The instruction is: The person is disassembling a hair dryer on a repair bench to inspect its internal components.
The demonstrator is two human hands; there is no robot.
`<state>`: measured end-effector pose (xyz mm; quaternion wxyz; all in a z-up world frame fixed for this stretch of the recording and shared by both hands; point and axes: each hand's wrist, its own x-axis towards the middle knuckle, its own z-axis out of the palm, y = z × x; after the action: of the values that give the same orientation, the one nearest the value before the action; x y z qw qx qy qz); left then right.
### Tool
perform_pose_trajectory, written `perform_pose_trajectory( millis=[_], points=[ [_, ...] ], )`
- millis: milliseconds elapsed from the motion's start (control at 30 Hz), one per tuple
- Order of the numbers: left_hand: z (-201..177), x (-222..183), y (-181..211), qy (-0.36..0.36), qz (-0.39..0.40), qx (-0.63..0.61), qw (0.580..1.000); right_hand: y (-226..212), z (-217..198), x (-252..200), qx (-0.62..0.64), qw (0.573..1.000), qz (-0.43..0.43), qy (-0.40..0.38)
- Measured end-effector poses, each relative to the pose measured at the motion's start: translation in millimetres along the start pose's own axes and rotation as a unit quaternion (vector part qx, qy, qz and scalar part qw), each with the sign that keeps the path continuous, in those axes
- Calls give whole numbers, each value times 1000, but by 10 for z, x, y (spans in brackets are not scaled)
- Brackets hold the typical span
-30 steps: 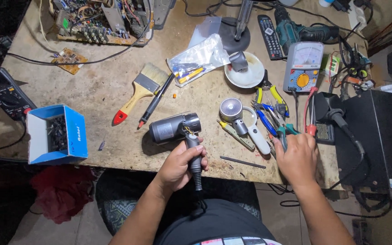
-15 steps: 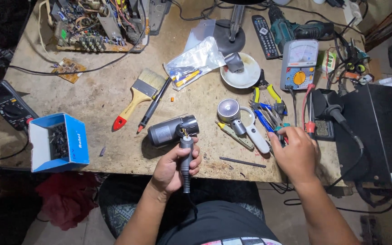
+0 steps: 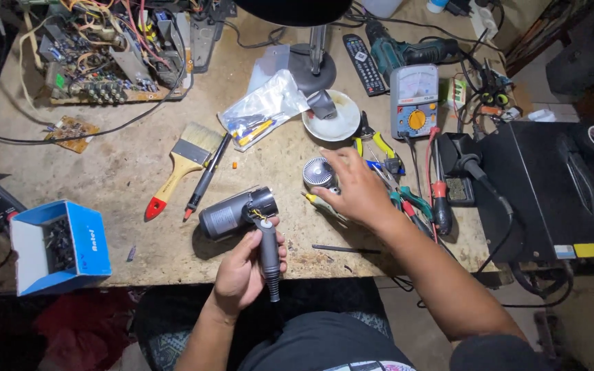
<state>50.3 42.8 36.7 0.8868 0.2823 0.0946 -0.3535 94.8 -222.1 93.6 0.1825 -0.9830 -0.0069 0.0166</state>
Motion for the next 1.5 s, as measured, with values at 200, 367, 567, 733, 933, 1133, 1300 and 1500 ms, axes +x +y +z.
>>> perform_pose_trajectory(
  millis=[200, 367, 567, 733, 933, 1133, 1300, 1500],
  points=[
    [-198, 73, -159, 40, 94, 86, 991, -170, 95, 363, -89, 993, -57, -52],
    [-314, 102, -280, 59, 117, 87, 988, -208, 244, 255, 115, 989, -60, 77],
    [-170, 85, -280, 64, 126, 99, 985, -575, 661, 114, 543, 831, 2, 121],
    [-118, 81, -272, 75, 129, 89, 985, -788, 765, 148, 688, 714, 47, 120],
    [-68, 77, -201, 73, 133, 78, 985, -721, 785, 212, 763, 632, 66, 118],
    [-59, 57, -167, 85, 128, 170, 974, -794, 815, 208, 438, 865, -60, 238],
    [-50, 31, -121, 95, 134, 246, 955, -854, 809, 226, 383, 885, -91, 247],
    [9, -22, -80, 107, 141, 328, 928, -932, 870, 206, 413, 852, -70, 313]
  ],
)
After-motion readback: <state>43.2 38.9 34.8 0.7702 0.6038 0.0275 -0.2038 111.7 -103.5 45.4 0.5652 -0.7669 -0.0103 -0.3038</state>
